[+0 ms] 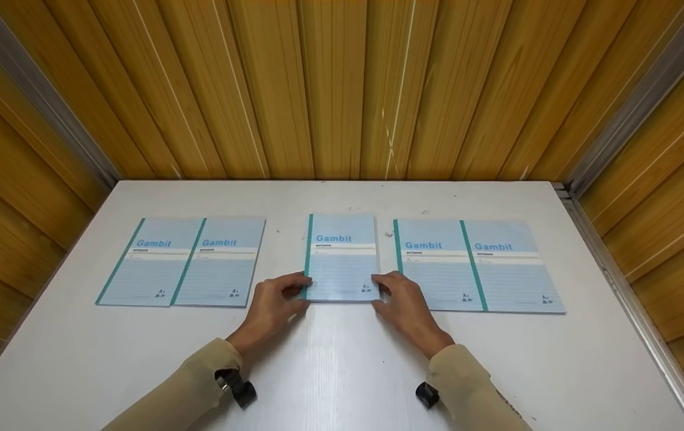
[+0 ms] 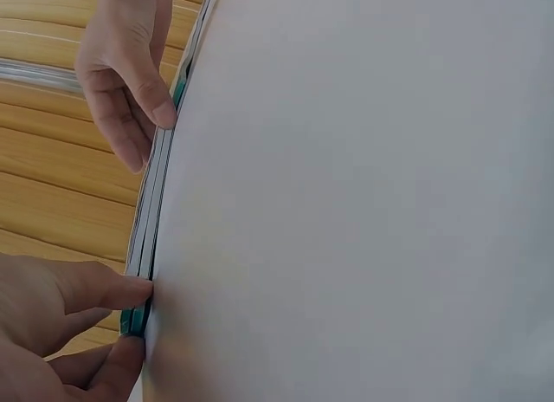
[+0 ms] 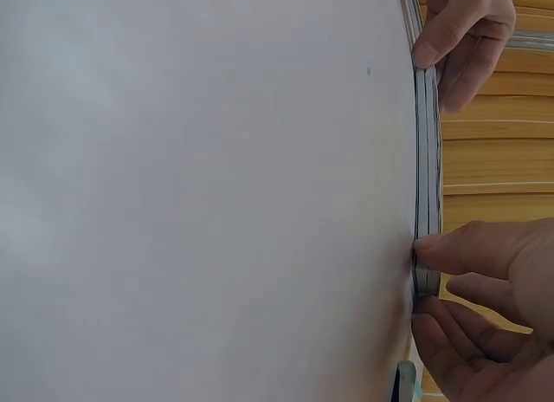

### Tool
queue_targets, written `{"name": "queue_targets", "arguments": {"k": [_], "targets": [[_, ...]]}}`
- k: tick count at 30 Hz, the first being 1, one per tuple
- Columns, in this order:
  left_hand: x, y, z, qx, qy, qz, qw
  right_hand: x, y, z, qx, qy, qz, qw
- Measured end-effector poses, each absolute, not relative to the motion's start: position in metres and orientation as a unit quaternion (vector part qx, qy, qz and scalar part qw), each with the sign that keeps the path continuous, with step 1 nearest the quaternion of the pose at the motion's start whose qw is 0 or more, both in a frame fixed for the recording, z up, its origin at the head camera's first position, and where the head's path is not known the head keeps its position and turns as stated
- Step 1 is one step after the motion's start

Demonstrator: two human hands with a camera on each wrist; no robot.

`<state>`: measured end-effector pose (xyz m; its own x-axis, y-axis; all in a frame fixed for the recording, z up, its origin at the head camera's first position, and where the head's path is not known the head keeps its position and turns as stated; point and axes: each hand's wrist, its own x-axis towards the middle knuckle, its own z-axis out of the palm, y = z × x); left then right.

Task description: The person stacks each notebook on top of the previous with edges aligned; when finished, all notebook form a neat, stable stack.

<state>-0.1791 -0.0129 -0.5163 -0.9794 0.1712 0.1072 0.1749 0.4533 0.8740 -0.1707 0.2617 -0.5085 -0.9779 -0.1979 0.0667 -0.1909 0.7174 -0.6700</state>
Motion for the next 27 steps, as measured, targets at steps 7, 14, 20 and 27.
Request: {"name": "queue_targets", "arguments": {"k": [7,14,20,27], "targets": [[-0.189,-0.026,-0.518,-0.097,-0.853,-0.513,0.015,-0.181,0.246,-0.509,-0.113,0.921,-0.373,0.007],[-0.197,-0.034,-0.518,-0.091,-0.851,-0.516,0.031,-0.191,0.237,-0.509,-0.122,0.918,-0.378,0.006],[-0.203,-0.036,-0.519,-0.088,-0.859,-0.503,0.033,-0.197,0.236,-0.509,-0.122,0.917,-0.379,0.011],[-0.205,-0.038,-0.517,-0.077,-0.861,-0.503,0.015,-0.200,0.235,-0.510,-0.119,0.918,-0.377,0.016]]}}
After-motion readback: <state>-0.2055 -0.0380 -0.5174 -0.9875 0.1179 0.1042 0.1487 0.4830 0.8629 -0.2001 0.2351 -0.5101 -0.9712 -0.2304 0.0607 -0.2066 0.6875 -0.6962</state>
